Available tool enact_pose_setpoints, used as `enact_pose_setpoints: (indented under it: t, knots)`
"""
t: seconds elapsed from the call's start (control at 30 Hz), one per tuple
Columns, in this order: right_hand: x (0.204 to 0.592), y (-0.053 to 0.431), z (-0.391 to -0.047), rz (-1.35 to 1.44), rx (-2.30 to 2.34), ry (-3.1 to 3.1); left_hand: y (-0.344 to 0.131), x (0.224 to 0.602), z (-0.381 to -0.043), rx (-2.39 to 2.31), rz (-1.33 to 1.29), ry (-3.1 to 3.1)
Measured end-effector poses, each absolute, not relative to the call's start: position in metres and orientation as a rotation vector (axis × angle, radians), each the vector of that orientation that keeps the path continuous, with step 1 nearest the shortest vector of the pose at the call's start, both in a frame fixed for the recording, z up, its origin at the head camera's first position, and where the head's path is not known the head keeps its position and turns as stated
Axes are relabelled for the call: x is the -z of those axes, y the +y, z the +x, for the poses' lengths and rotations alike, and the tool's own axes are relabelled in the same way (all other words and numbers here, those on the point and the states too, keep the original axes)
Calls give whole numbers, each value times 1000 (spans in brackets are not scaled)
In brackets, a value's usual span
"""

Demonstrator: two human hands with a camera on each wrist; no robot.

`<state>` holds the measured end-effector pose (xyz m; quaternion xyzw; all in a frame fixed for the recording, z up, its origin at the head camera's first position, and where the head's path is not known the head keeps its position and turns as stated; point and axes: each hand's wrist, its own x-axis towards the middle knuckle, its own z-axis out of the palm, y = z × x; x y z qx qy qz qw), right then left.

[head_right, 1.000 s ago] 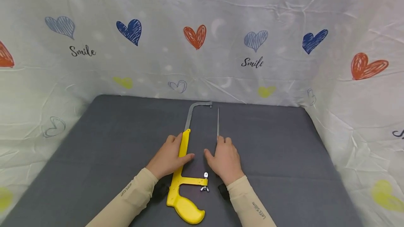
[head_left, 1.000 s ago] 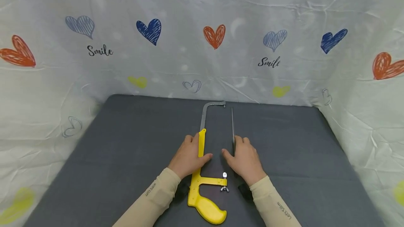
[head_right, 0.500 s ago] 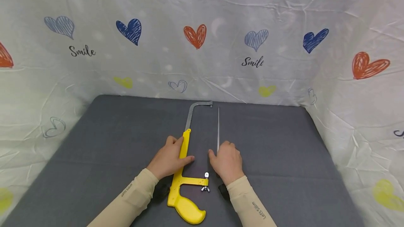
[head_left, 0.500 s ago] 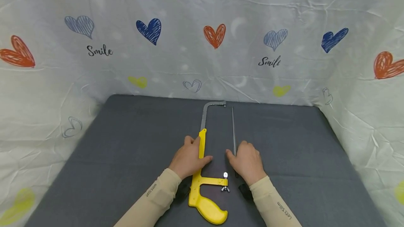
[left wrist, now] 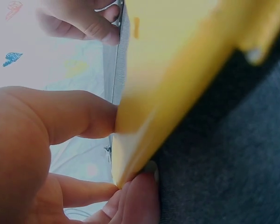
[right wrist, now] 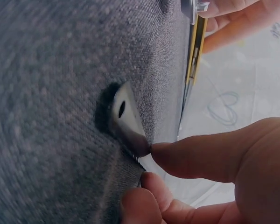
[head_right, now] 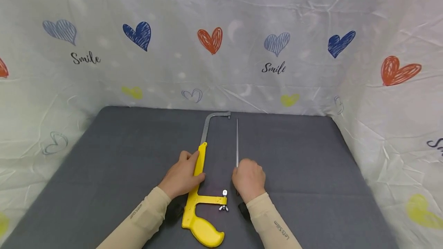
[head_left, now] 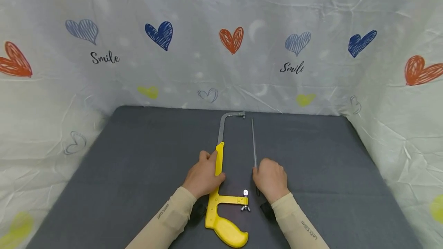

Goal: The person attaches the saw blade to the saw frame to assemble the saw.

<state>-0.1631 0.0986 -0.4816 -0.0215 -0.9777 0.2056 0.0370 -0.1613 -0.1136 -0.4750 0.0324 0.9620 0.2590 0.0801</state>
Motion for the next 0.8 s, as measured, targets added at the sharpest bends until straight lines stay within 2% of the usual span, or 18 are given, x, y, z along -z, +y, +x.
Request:
enact_pose_setpoints:
  t: [0.8]
  knots:
    - [479,95,-165,-126,-701,-3008,-111,475,-160,-760,122,2904]
